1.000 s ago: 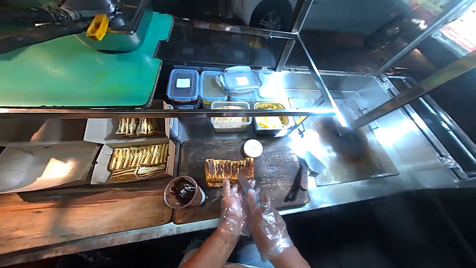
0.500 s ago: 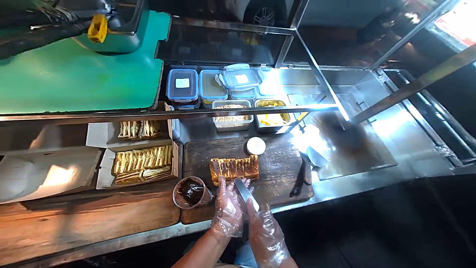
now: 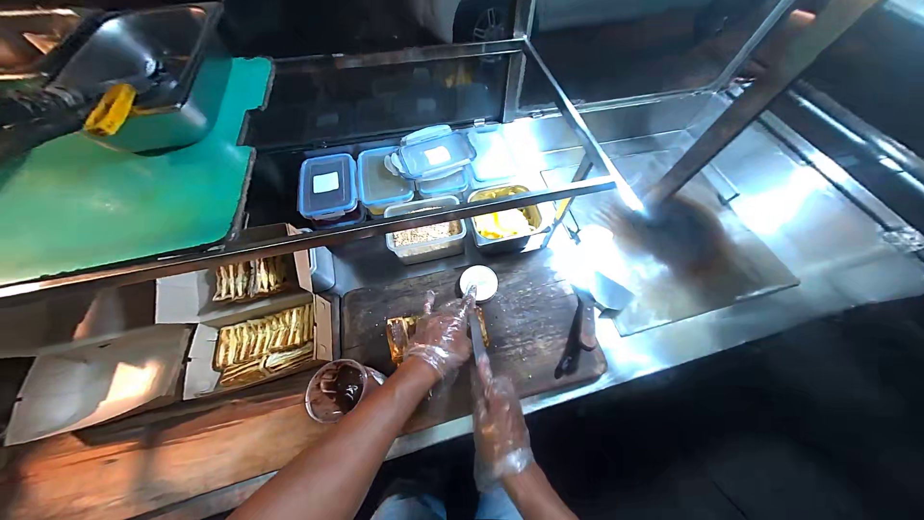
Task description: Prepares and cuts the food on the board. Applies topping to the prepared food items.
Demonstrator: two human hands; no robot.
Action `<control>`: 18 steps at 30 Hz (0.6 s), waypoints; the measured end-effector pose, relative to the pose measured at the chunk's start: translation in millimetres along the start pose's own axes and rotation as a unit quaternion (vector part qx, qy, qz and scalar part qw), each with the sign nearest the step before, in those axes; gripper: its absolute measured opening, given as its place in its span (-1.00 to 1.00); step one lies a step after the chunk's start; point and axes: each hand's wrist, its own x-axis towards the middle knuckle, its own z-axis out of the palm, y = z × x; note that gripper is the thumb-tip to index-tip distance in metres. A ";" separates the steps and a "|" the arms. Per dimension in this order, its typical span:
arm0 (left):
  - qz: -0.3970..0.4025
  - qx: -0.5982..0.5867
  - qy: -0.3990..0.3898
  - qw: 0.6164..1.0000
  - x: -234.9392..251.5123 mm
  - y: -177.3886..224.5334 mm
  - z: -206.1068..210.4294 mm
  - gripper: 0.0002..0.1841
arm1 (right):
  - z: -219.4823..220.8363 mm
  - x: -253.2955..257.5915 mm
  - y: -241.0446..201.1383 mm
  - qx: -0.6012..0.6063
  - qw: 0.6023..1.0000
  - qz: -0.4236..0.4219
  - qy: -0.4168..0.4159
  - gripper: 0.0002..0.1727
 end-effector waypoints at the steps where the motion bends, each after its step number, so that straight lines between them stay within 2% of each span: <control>1: 0.000 0.006 0.001 1.000 -1.1 -0.6 1.8 -0.03 | -2.8 -13.9 2.0 -0.023 0.999 0.007 -0.021 -0.41; 2: -0.003 0.014 0.008 1.000 -3.3 -1.1 4.8 -0.05 | -5.6 -25.5 8.5 -0.018 1.000 -0.001 -0.007 -0.42; 3: -0.009 0.022 0.018 1.000 -5.0 -1.0 7.2 -0.06 | -7.8 -30.8 18.0 0.014 0.999 -0.024 0.044 -0.47; 5: -0.027 0.030 0.022 0.999 -6.1 0.6 9.7 0.01 | -10.6 -21.4 33.1 0.082 0.983 -0.073 0.147 -0.54; 6: -0.038 0.035 0.019 0.998 -6.6 1.4 11.2 0.06 | -10.9 -15.1 35.5 0.088 0.980 -0.076 0.159 -0.54; 7: -0.048 0.035 0.021 0.998 -7.4 2.4 12.8 0.05 | -10.7 -12.4 36.1 0.073 0.986 -0.067 0.134 -0.53; 9: -0.073 0.036 0.012 0.997 -9.4 6.0 10.7 -0.03 | -14.4 -19.1 36.4 0.037 0.998 -0.033 0.033 -0.44; 10: -0.083 0.040 0.003 0.996 -9.0 9.0 6.6 0.00 | -16.8 -24.1 40.5 0.047 0.997 -0.041 0.050 -0.45; 13: -0.105 0.044 -0.019 0.993 -16.1 21.2 -2.7 0.25 | -33.8 -9.7 58.9 0.072 0.977 -0.077 0.184 -0.53; 15: -0.103 0.029 0.007 0.994 -31.1 24.6 -0.5 0.27 | -47.3 21.4 60.6 0.036 0.979 -0.056 0.191 -0.51; 18: -0.108 -0.062 0.129 0.984 -75.2 17.9 10.6 0.11 | -68.5 44.1 50.7 -0.077 0.995 0.019 0.054 -0.35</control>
